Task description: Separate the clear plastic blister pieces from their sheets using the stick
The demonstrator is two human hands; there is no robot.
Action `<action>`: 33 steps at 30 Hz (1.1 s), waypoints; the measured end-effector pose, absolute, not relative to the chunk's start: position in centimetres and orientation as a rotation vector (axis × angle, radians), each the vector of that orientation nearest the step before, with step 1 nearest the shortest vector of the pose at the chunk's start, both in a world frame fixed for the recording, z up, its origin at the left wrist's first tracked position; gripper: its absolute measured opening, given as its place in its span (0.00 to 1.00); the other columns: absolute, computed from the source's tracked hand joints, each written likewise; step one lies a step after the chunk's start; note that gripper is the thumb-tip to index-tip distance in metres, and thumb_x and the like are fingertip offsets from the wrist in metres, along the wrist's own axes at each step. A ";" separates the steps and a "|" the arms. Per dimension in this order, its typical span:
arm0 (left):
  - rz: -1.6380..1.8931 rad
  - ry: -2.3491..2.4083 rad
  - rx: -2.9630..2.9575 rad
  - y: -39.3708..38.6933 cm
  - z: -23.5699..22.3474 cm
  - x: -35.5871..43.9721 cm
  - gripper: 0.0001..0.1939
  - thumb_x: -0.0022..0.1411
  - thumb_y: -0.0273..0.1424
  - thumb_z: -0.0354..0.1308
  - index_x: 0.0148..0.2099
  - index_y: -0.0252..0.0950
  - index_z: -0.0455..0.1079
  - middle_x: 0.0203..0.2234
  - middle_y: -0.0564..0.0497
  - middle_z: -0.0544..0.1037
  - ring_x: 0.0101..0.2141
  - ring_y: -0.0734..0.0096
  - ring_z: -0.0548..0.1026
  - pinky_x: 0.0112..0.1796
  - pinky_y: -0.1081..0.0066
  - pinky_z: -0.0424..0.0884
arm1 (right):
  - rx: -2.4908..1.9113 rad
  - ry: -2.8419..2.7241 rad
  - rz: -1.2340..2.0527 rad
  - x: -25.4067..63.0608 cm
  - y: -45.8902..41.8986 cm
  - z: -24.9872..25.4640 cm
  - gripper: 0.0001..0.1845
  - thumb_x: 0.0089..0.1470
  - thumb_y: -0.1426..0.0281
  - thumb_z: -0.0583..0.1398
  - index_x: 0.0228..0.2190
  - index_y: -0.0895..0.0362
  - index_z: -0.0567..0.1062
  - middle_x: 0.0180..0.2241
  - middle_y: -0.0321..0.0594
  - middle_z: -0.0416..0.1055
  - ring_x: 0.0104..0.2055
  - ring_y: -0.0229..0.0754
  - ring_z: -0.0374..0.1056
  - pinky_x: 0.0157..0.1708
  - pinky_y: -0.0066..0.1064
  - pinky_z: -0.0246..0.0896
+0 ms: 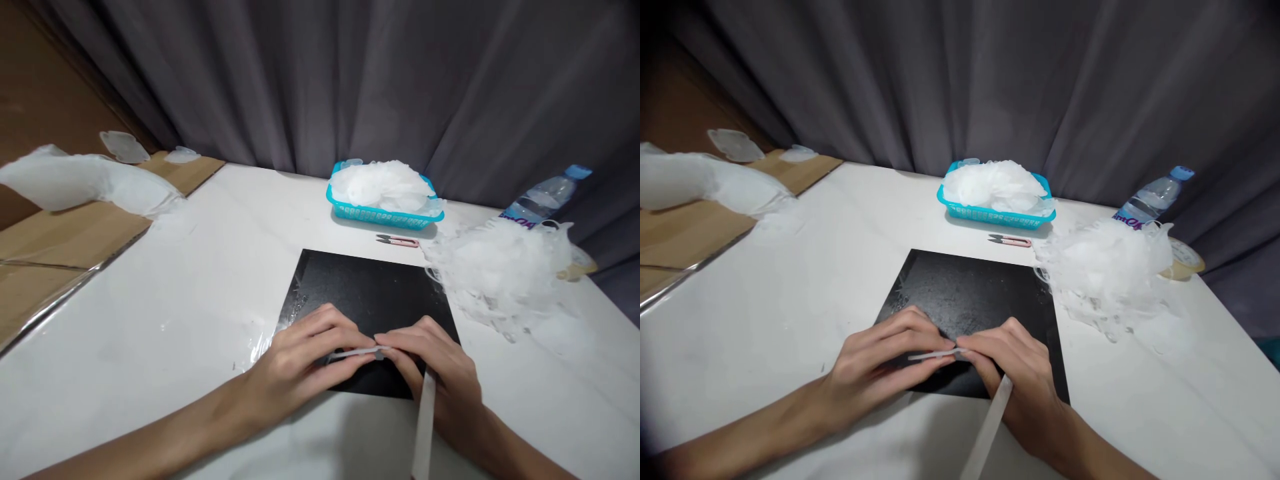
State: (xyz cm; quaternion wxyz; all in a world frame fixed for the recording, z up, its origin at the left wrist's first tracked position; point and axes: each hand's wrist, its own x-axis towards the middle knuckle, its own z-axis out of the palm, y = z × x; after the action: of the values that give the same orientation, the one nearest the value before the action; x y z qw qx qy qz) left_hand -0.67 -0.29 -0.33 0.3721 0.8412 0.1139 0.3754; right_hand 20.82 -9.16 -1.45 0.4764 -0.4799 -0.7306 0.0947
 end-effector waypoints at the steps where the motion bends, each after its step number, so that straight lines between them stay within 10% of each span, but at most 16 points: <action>1: 0.970 0.285 2.161 -0.3 -0.4 -0.7 0.16 0.66 0.17 0.65 0.54 0.33 0.76 0.40 0.47 0.80 0.40 0.71 0.77 0.42 0.72 0.74 | -1.176 -1.781 0.234 20.8 -9.2 -1.5 0.13 0.63 0.81 0.62 0.47 0.56 0.79 0.37 0.38 0.82 0.34 0.38 0.73 0.34 0.30 0.70; 10: 0.775 0.416 2.352 0.8 0.8 -1.0 0.15 0.69 0.30 0.66 0.56 0.37 0.73 0.43 0.47 0.79 0.44 0.66 0.76 0.48 0.68 0.72 | -1.235 -1.702 0.120 22.0 -9.0 -1.1 0.15 0.62 0.81 0.63 0.47 0.53 0.79 0.36 0.38 0.81 0.34 0.40 0.73 0.33 0.34 0.67; 18: 0.161 0.551 2.365 6.2 0.8 -5.1 0.29 0.64 0.47 0.68 0.62 0.45 0.69 0.52 0.47 0.74 0.52 0.58 0.73 0.51 0.66 0.69 | -1.575 -1.094 -0.359 33.3 -6.5 2.0 0.15 0.67 0.62 0.61 0.51 0.53 0.79 0.41 0.47 0.77 0.41 0.54 0.74 0.38 0.43 0.65; 22: 0.032 0.618 2.280 6.9 0.5 -5.3 0.23 0.64 0.50 0.67 0.51 0.39 0.72 0.42 0.49 0.74 0.43 0.61 0.72 0.42 0.69 0.68 | -1.885 -1.086 -0.719 39.7 -5.7 1.3 0.12 0.66 0.59 0.62 0.47 0.47 0.81 0.36 0.46 0.72 0.45 0.61 0.70 0.37 0.47 0.64; 27: -0.052 0.571 2.176 6.3 1.2 -4.5 0.17 0.69 0.46 0.62 0.38 0.38 0.69 0.36 0.53 0.71 0.41 0.65 0.70 0.42 0.71 0.64 | -1.886 -1.175 -0.866 39.2 -5.6 0.9 0.29 0.62 0.62 0.65 0.62 0.51 0.71 0.55 0.57 0.64 0.61 0.73 0.60 0.44 0.58 0.67; 33: 0.223 0.596 1.939 3.8 0.9 -2.5 0.14 0.73 0.43 0.59 0.42 0.37 0.68 0.39 0.52 0.76 0.38 0.69 0.73 0.39 0.72 0.66 | -1.540 -1.622 -0.329 26.8 -7.0 0.5 0.18 0.64 0.64 0.64 0.54 0.53 0.75 0.45 0.49 0.76 0.44 0.53 0.71 0.37 0.43 0.69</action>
State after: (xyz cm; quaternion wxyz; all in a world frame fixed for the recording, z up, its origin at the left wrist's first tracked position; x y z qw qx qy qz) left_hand -2.45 3.82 0.86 0.5232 0.8097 0.2491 0.0932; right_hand 26.76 -7.03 0.52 0.4263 -0.6161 -0.6491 -0.1316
